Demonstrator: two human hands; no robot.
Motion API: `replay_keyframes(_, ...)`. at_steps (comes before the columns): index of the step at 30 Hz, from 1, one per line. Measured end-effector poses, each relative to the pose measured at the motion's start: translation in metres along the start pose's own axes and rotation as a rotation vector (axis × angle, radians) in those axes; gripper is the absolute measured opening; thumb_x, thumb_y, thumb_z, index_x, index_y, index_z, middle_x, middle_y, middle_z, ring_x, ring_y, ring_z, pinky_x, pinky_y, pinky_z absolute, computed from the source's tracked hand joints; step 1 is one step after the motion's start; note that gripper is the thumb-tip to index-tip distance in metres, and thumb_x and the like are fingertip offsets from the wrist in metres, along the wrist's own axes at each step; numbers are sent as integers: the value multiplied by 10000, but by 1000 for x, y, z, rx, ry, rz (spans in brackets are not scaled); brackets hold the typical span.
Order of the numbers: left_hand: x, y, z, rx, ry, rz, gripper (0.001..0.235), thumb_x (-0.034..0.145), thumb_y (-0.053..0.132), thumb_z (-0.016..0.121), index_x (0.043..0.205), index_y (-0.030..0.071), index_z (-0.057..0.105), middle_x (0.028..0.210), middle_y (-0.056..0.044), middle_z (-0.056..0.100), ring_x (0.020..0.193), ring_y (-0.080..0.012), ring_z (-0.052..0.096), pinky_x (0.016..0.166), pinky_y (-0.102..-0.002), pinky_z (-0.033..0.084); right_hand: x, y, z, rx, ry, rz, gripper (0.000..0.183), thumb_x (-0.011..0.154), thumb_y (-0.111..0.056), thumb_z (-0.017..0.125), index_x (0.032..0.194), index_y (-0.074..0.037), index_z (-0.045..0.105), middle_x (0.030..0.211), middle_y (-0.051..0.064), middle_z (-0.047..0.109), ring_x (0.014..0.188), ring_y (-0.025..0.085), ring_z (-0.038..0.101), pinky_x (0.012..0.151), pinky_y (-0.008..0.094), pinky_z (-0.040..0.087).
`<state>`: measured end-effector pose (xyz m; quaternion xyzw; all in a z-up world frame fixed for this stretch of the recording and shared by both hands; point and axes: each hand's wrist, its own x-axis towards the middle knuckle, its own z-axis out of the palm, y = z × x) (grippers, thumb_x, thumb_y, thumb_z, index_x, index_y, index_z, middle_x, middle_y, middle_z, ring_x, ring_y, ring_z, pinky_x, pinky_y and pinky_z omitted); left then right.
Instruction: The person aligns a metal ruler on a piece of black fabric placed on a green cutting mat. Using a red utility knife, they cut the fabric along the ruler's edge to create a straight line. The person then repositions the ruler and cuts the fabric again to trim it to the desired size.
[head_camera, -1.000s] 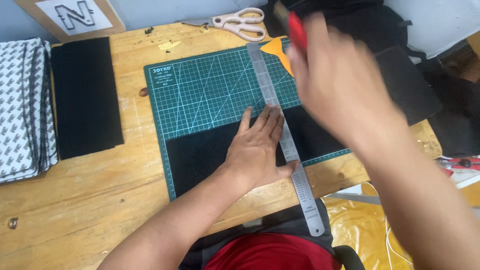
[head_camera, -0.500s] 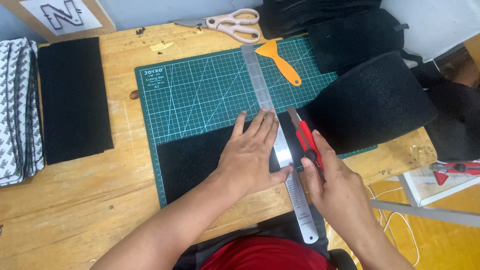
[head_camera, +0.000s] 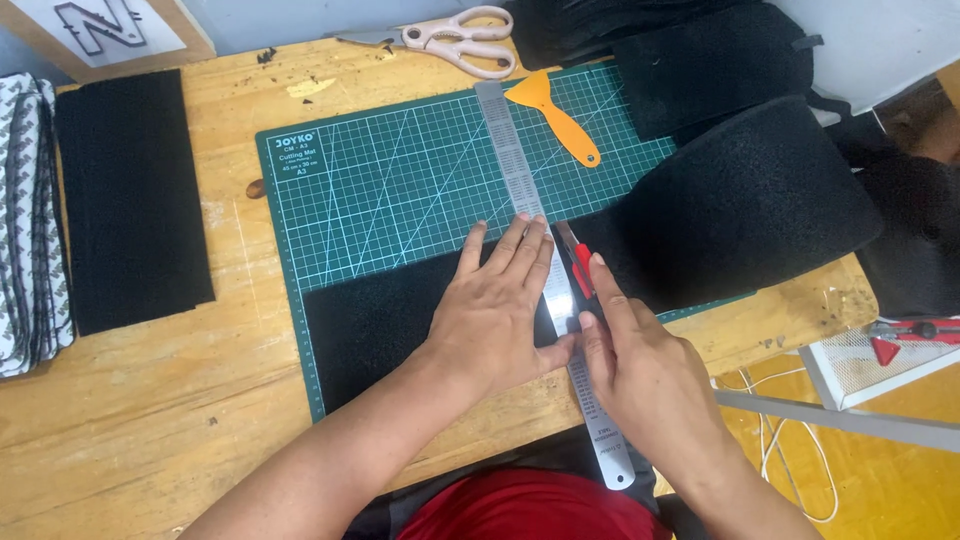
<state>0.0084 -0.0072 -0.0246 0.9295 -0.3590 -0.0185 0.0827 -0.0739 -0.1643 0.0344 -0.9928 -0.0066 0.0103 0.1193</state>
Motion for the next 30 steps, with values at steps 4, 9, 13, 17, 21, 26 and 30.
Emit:
replay_keyframes(4, -1, 0, 0, -16, 31, 0, 1058, 887, 803, 352, 1562, -7, 261, 1682, -191, 184, 1568, -302, 119, 1253, -593, -1, 2, -1, 1, -10, -2, 14, 628, 1005, -338, 492, 1593, -150, 382, 1179, 150, 696, 674, 461, 698, 526, 598, 568)
replay_keyframes(9, 0, 0, 0, -11, 24, -1, 1053, 897, 808, 330, 1565, -2, 249, 1684, -187, 173, 1570, -302, 100, 1253, -595, -7, 3, -3, 1, -8, 0, 38, 620, 998, -337, 490, 1589, -171, 400, 1152, 129, 701, 675, 479, 685, 540, 618, 553)
replay_keyframes(13, 0, 0, -1, -10, -8, -7, 1060, 893, 819, 322, 1568, 7, 235, 1689, -177, 150, 1571, -294, 77, 1249, -594, -24, 4, -3, 1, 10, 6, 17, 613, 1003, -320, 506, 1582, -146, 413, 1144, 153, 705, 667, 461, 691, 527, 597, 559)
replay_keyframes(17, 1, 0, -1, -9, -13, -8, 1076, 876, 828, 345, 1566, 9, 243, 1687, -180, 157, 1571, -296, 84, 1247, -598, -19, 6, -3, 1, 16, -1, 30, 609, 992, -330, 512, 1568, -151, 427, 1167, 162, 701, 692, 498, 685, 578, 624, 553)
replay_keyframes(21, 1, -1, -1, -21, -15, -10, 1074, 886, 829, 329, 1571, 9, 222, 1690, -176, 138, 1572, -292, 65, 1247, -593, -30, 7, -7, -4, 38, -56, 67, 618, 1004, -346, 486, 1586, -160, 399, 1185, 150, 699, 723, 483, 699, 577, 616, 562)
replay_keyframes(26, 0, -1, 0, -26, 5, -1, 1087, 872, 827, 357, 1571, 4, 231, 1688, -178, 153, 1572, -294, 77, 1251, -590, -25, 8, -10, -7, 17, -75, 56, 625, 1004, -335, 486, 1595, -155, 390, 1162, 159, 706, 703, 448, 716, 574, 596, 584)
replay_keyframes(30, 1, -2, 0, -10, -7, 7, 1123, 837, 830, 413, 1573, 6, 215, 1688, -187, 138, 1570, -302, 75, 1248, -594, -27, 9, -9, -4, -4, -46, 55, 620, 989, -352, 498, 1581, -185, 420, 1188, 150, 707, 709, 492, 702, 579, 619, 563)
